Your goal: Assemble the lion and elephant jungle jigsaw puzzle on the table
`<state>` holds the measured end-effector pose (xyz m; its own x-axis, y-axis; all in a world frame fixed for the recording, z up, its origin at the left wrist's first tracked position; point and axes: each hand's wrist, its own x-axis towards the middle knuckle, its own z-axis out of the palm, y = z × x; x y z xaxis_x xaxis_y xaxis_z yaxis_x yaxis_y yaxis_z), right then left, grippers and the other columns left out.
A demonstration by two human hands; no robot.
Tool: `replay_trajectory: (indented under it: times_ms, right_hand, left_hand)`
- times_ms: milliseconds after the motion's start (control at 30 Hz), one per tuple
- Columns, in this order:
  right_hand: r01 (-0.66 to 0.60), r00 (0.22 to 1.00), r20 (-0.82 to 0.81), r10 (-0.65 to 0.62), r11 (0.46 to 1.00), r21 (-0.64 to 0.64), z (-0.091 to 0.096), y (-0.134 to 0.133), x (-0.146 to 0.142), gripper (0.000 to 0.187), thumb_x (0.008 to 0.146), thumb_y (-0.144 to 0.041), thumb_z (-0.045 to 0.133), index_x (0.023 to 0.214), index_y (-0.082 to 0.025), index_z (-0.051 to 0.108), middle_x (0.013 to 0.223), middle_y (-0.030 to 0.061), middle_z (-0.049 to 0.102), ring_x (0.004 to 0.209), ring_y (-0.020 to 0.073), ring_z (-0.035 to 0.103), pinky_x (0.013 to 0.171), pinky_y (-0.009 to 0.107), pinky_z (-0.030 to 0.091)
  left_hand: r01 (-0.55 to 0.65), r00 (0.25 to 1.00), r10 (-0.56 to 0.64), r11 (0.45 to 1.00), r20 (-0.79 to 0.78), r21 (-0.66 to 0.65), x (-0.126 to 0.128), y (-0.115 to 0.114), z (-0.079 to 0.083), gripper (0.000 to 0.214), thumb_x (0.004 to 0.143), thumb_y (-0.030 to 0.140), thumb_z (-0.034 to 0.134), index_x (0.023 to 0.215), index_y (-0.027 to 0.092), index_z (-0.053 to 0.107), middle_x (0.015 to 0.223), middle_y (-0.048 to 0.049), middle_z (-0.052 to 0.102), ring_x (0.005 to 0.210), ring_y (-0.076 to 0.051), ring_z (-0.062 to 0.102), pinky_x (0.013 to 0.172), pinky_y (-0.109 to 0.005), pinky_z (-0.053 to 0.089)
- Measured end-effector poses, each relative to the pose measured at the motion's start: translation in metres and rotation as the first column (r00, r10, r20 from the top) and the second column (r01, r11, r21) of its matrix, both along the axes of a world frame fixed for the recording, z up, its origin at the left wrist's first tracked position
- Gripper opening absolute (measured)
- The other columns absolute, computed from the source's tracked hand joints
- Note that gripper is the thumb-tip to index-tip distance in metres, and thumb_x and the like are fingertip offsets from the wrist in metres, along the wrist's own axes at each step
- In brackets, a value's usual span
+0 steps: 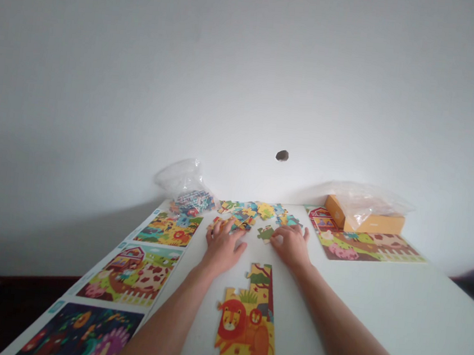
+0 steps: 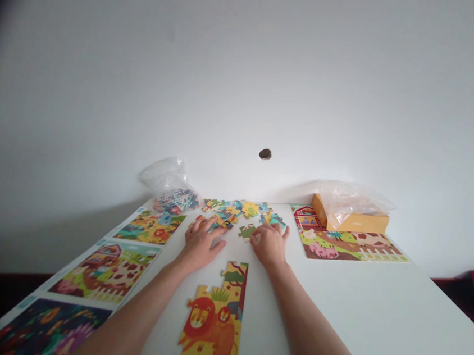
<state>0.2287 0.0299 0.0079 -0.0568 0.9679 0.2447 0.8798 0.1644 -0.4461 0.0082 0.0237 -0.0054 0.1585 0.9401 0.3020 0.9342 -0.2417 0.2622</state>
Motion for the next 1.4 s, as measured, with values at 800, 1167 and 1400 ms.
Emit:
replay_trajectory:
  times_ms: [800,1167,1400]
  right_hand:
    - [-0.036,0.999,-0.016,0.036,0.999,0.011,-0.004,0.000,-0.001,0.027,0.086,-0.042,0.064,0.108,-0.029,0.072,0.114,0.0043,0.069,0.113,0.0273,0.052,0.102,0.045,0.031]
    - [-0.270,0.963,-0.017,0.271,0.962,0.032,-0.004,-0.004,-0.002,0.044,0.076,-0.018,0.057,0.117,-0.027,0.067,0.119,0.0013,0.070,0.113,0.0242,0.055,0.109,0.044,0.028]
    - [-0.292,0.956,-0.028,0.292,0.956,0.022,-0.009,-0.002,-0.003,0.051,0.074,-0.006,0.048,0.114,-0.029,0.068,0.127,0.0003,0.068,0.120,0.0219,0.055,0.116,0.050,0.020]
  left_hand:
    - [0.313,0.944,-0.308,0.950,0.119,-0.017,0.002,-0.005,0.006,0.052,0.085,0.013,0.053,0.133,0.032,0.061,0.136,-0.0008,0.062,0.133,-0.028,0.040,0.113,-0.050,0.028]
    - [-0.084,0.996,0.082,0.996,0.039,0.035,0.001,0.001,0.003,0.051,0.086,0.033,0.062,0.137,0.030,0.056,0.147,-0.0114,0.047,0.136,-0.036,0.035,0.109,-0.056,0.029]
    - [-0.080,0.994,0.081,0.997,0.069,-0.007,-0.003,0.008,-0.003,0.047,0.086,0.031,0.064,0.132,0.029,0.058,0.139,-0.0076,0.057,0.130,-0.031,0.045,0.106,-0.049,0.037]
